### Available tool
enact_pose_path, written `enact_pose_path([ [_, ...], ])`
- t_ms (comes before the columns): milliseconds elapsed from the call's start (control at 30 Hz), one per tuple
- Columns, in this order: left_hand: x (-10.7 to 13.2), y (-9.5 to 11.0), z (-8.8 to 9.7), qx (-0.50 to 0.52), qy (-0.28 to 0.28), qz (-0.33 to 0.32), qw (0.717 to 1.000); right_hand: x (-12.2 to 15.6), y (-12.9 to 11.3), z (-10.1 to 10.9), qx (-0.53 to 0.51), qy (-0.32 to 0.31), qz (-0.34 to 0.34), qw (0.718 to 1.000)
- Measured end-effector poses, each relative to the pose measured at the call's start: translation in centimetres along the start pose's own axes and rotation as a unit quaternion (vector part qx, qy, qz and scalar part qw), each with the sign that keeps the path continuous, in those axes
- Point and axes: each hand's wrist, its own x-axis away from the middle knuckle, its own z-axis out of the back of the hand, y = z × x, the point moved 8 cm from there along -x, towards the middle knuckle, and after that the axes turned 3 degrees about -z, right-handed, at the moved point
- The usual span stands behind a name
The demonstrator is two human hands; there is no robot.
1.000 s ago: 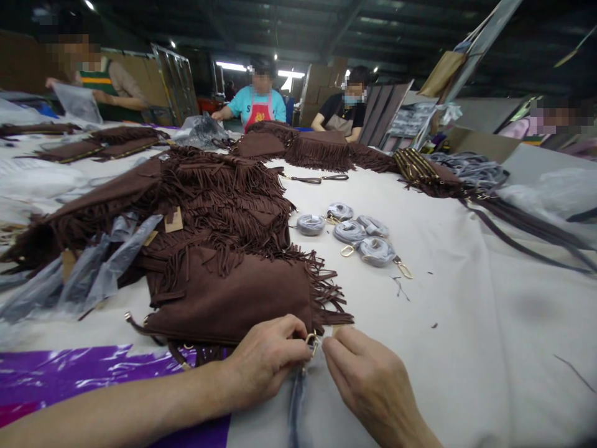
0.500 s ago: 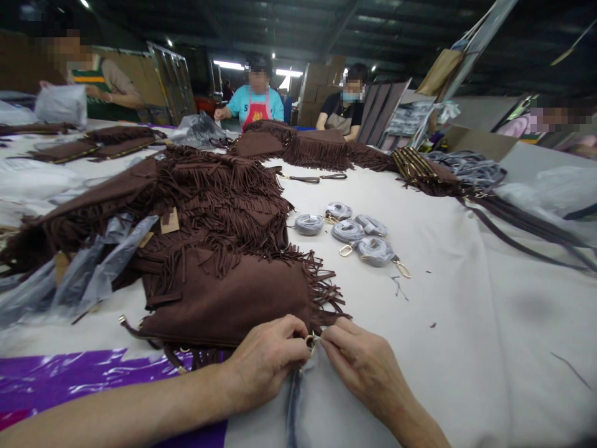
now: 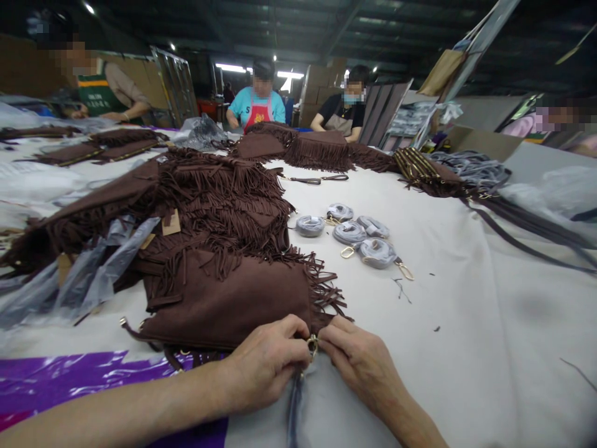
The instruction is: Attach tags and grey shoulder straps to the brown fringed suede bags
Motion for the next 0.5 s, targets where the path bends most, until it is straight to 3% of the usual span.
enact_pose_path([
  [167,-2.0,-1.3,1.2,-0.027,-0.054,0.080,0.995,-0.3,0.3,-0.1,-0.030,-0.011,0.014,0.999],
  [333,-3.9,-1.6,0.0,-0.156,-0.111,0.063,0.980,-0.2,1.0,-0.6,-0.062,-0.012,0.018,0.998],
  [500,-4.3,-1.9,-0.7,-0.189,-0.131,0.069,0.971,-0.2,1.4,-0.5,-0.107,0.002,0.006,0.994],
])
